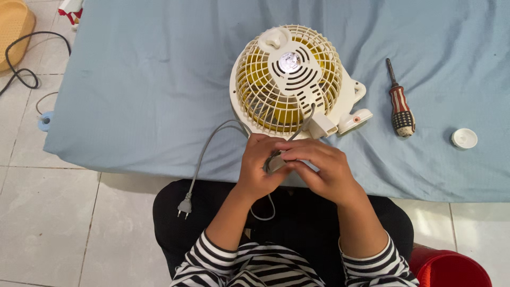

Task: The person removes the central cap and front grille of a small yellow electric fan, then uses a screwdriver to loosen screws on the fan's base. The person sits on the floor during the task.

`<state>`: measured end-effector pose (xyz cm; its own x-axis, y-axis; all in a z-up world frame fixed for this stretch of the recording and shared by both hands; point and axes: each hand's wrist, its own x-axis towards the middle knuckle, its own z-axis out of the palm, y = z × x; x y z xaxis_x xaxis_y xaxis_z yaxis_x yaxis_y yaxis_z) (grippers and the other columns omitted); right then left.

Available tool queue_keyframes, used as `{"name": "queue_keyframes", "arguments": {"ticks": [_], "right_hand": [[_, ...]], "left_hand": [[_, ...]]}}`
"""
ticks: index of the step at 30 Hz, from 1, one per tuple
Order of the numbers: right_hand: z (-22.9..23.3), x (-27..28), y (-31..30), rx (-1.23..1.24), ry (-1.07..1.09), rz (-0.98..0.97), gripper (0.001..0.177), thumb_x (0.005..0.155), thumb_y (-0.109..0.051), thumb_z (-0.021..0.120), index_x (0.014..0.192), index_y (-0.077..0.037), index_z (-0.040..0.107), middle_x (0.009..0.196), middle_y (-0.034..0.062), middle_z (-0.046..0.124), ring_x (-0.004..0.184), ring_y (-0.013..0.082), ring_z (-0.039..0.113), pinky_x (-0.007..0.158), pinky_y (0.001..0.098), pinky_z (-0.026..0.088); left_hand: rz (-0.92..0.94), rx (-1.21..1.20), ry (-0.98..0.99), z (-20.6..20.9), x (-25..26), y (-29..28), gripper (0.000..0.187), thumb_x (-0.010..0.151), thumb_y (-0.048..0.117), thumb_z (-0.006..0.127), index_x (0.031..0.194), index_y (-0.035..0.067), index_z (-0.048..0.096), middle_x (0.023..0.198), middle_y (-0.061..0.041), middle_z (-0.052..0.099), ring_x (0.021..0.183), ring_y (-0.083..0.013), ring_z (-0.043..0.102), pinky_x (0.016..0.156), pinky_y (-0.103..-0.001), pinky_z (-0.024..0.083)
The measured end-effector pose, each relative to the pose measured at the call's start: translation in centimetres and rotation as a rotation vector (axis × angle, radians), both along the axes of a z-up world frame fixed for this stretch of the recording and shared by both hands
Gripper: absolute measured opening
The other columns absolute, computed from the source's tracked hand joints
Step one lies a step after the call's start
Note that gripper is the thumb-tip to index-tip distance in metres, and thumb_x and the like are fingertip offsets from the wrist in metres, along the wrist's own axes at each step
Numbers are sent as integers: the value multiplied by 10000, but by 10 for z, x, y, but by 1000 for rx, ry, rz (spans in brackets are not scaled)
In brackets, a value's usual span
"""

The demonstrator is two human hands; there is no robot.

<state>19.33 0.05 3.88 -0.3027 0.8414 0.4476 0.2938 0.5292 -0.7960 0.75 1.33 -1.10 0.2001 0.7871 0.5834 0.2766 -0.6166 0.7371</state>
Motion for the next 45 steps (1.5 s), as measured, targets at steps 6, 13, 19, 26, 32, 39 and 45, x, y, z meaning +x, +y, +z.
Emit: {"name": "queue_keyframes", "arguments": {"ticks": [6, 13, 19, 26, 32, 39, 45], "right_hand": [[2, 2, 3, 134, 30, 87, 269, 883, 39, 696, 1135, -49, 731, 1353, 161, 692, 1336, 379, 631, 1128, 432, 529], [-2, -4, 2, 184, -28, -53, 261, 820, -114, 852, 1060, -72, 757, 1126, 48, 738, 1035, 236, 729, 899, 337, 587], [3, -1, 2, 39, 19, 60, 258, 895, -10, 712, 1148, -58, 723, 1313, 87, 729, 1104, 250, 743, 932, 352, 595], [-2, -5, 3, 244, -58, -82, 297, 785, -135, 874, 1061, -116, 766, 1154, 68, 669, 995, 225, 688, 831, 322, 573], [-1, 2, 2, 80, -21, -40, 284, 845, -26, 800, 1117, -63, 731, 1166, 82, 769, 1091, 203, 755, 919, 324, 606], [-3, -6, 6, 213, 3, -43, 408, 709, -154, 920, 1054, -85, 712, 1137, 132, 666, 1037, 223, 668, 862, 312, 567], [-2, -4, 5, 194, -64, -66, 282, 771, -67, 878, 1022, -83, 748, 1093, 89, 760, 1025, 214, 749, 850, 294, 602]], "left_hand": [[-110, -58, 17, 4, -10, 1, 263, 834, 74, 787, 1091, 88, 734, 1069, -15, 753, 1023, -233, 633, 929, -380, 517], [3, -121, -40, 8, 3, 0, 335, 767, 182, 869, 1031, 78, 691, 1022, -17, 709, 971, -237, 608, 839, -346, 521], [-121, -65, 16, 10, -7, 0, 265, 841, 92, 738, 1105, 83, 714, 1109, -29, 736, 1027, -262, 613, 981, -384, 442], [19, -30, 33, 3, 0, 0, 280, 830, 222, 828, 1021, 85, 677, 1011, -39, 699, 1002, -254, 610, 910, -380, 486], [61, -95, 33, 15, -4, -1, 406, 726, 276, 882, 959, 46, 642, 921, -72, 664, 886, -275, 606, 792, -375, 497], [130, -268, 400, 31, -12, -18, 360, 712, 221, 860, 976, 54, 680, 896, -101, 693, 861, -310, 672, 724, -420, 542], [171, -227, 466, 25, -7, -18, 328, 751, 189, 844, 1001, 44, 687, 898, -110, 693, 856, -311, 670, 724, -425, 537]]}}
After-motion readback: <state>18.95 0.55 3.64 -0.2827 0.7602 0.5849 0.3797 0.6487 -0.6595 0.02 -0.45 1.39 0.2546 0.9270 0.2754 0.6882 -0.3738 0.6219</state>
